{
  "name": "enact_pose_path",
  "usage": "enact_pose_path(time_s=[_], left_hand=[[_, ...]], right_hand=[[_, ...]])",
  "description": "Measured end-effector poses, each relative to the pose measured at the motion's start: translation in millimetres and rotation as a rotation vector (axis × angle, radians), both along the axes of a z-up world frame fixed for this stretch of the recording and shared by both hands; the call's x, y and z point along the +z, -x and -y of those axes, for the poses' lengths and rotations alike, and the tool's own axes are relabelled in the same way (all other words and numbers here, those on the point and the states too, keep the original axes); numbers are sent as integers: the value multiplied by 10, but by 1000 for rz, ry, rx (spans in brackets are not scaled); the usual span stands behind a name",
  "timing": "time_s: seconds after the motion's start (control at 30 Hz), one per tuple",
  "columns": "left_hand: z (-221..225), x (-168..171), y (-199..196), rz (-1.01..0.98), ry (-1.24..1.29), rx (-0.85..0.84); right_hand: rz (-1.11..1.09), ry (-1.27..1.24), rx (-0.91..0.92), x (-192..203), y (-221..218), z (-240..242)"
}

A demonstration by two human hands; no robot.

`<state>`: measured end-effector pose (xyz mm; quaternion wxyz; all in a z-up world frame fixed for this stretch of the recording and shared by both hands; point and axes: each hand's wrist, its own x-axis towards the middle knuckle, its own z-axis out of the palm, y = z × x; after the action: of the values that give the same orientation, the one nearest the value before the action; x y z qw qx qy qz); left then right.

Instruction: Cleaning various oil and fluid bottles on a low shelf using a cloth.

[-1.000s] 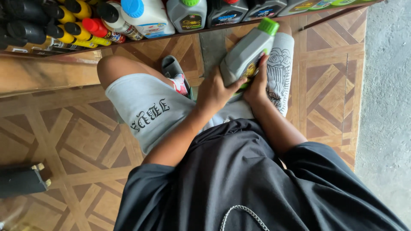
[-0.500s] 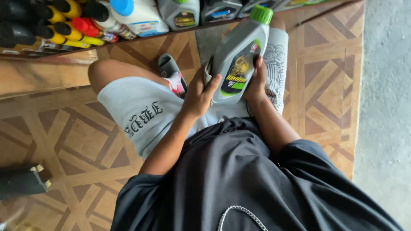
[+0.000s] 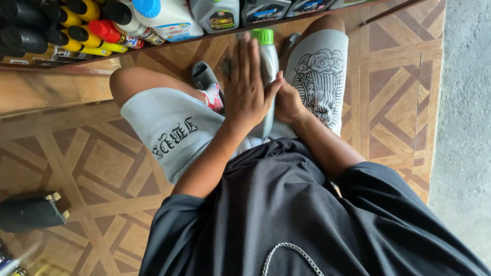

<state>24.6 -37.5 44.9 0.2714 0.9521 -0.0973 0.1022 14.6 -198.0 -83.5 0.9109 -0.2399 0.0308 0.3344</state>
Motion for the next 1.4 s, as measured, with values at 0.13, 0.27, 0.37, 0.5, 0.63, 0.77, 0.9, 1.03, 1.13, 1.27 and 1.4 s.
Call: enact_pose_path(time_s=[0.13, 0.27, 0.37, 0.5, 0.63, 0.77, 0.9, 1.03, 1.13, 1.27, 1.4], left_hand=[[97, -63, -240, -13, -69, -64], [205, -5, -87, -48, -12, -181], [178, 105, 193, -78, -70, -274], [77, 73, 600, -62, -219, -441], [14, -51, 571, -6, -236, -498], [62, -128, 184, 79, -150, -353], [170, -96, -217, 76, -33, -128], [297, 95, -154, 109, -47, -29], [289, 155, 90, 96, -96, -62], [31, -32, 357, -112, 18, -113], [-268, -504, 342, -267, 410, -173]], right_hand=[[-115, 79, -7, 418, -68, -97], [-129, 74, -180, 425, -105, 15], [-272, -1, -271, 335, -111, 107], [-301, 71, -287, 235, -138, 192], [-273, 34, -270, 222, -190, 167], [-249, 86, -221, 362, -146, 95], [-68, 290, -136, 533, -159, 4], [-145, 193, -176, 391, -163, 4], [-151, 113, -283, 470, -192, 74], [-192, 18, -295, 519, -205, 117], [-1, 17, -222, 661, -193, 76]])
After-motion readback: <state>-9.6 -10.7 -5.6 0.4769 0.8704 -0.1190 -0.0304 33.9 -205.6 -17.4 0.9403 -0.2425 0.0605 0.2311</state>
